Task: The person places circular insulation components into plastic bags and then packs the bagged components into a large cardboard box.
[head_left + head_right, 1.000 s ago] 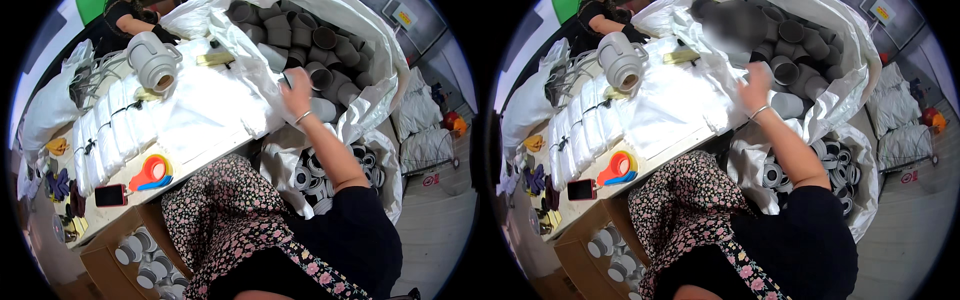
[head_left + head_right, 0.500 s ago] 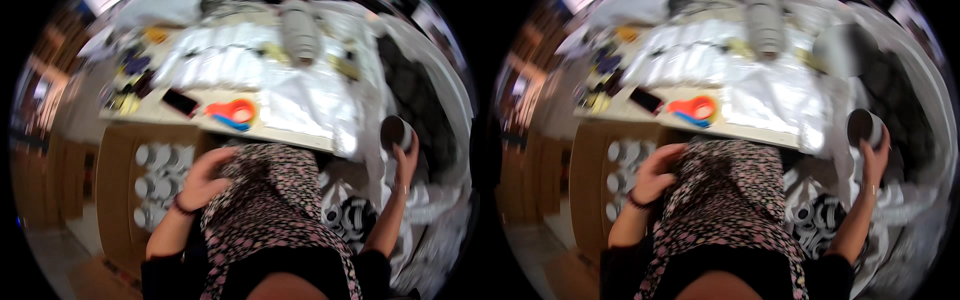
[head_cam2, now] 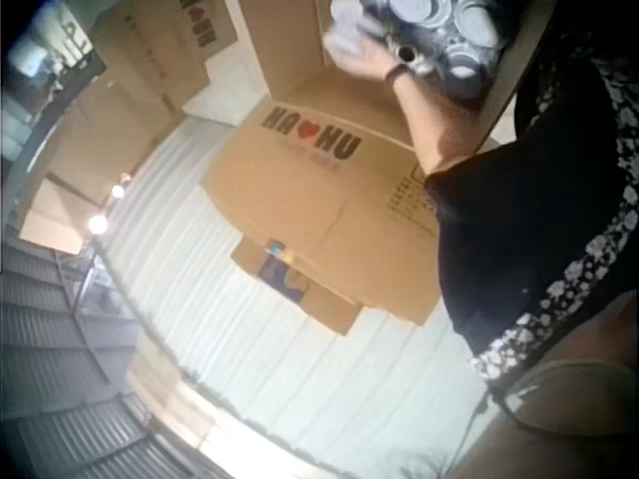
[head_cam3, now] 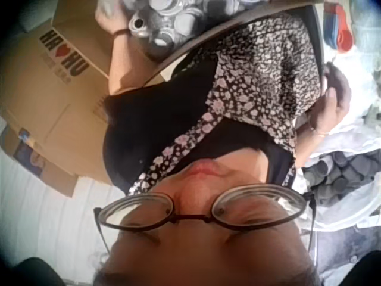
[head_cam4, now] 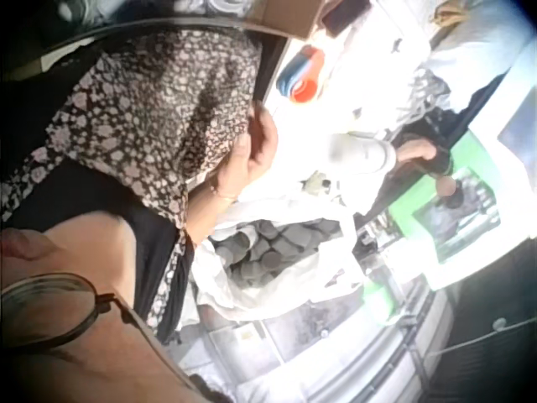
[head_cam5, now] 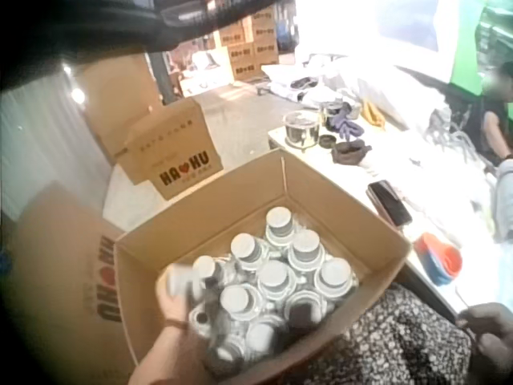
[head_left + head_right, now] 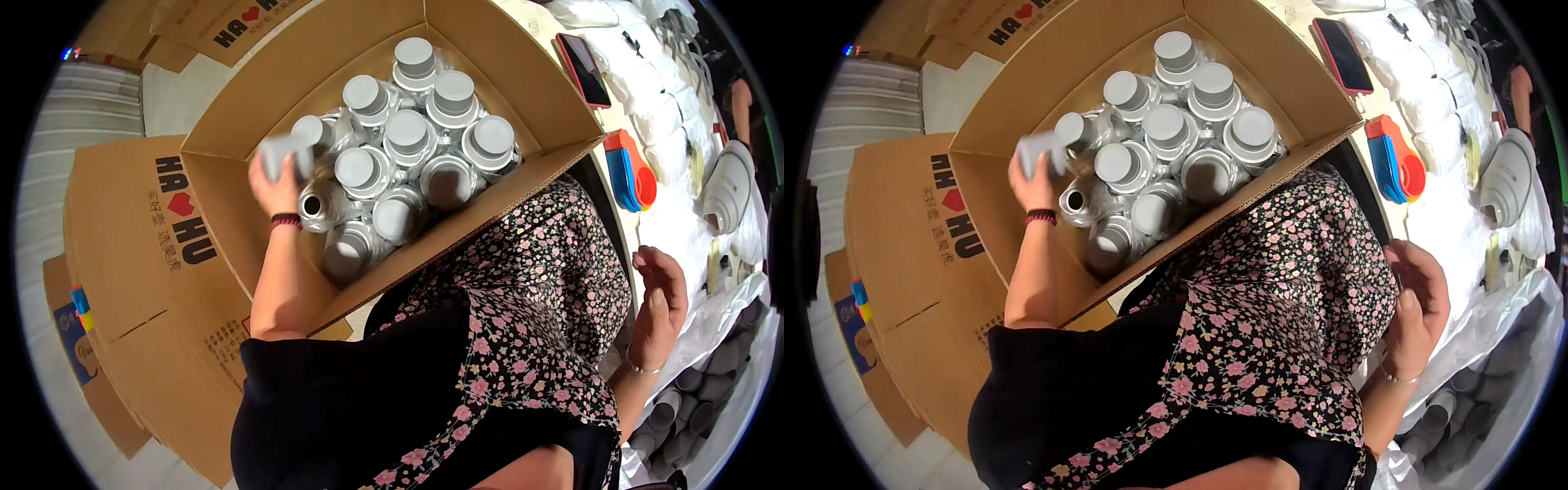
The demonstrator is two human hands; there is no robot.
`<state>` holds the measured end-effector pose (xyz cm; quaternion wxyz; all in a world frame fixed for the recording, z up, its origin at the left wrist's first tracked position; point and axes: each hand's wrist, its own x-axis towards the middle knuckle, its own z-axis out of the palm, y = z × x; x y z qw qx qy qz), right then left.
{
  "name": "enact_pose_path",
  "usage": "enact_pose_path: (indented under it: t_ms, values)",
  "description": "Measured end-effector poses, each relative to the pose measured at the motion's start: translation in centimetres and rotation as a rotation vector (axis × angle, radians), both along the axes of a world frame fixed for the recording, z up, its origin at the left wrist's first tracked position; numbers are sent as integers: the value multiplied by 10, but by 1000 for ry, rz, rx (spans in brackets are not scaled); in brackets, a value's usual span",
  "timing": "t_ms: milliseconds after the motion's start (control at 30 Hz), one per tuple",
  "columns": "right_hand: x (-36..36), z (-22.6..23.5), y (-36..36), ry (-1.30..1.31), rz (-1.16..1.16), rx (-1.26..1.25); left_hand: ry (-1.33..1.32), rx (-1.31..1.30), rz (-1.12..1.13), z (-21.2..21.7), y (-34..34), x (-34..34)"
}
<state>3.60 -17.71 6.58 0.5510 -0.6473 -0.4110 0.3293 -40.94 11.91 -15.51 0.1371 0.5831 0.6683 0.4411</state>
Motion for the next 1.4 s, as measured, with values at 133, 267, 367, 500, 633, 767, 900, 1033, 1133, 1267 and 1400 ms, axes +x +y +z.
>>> enact_pose_path:
  t_ms: [133,267,367,500,633,767,900,1033,1133,1267,1400]
  values:
    - [-10,0,25,-47,93,-127,762,-953,-337,-93,-49,-44]
    - [28,30,17,-367,65,-142,526,-705,-351,-111,-64,-59]
    - [104,16,7,-462,-443,-38,185,-922,-433,-84,-46,-65]
    - [263,-27,14,-816,-1136,-7,115,-825,-144,-99,-34,-117]
    - [384,-88,-21,-463,-1360,-181,-252,-629,-235,-36,-8,8]
    - [400,-104,-29,429,-1038,56,-311,-392,-724,50,2,177]
    - [301,-100,-74,869,-804,229,-434,-467,-1228,139,-50,355]
    - [107,-143,-177,1165,-1,869,-659,-740,-1544,161,-155,469]
    - [13,-126,-201,1198,-108,712,-555,-917,-1614,159,-182,481]
    - [-21,-175,-299,-447,-1040,25,-101,-576,-1786,164,-224,475]
    - [-135,-297,-472,166,-1690,-369,387,-206,-1963,195,-282,479]
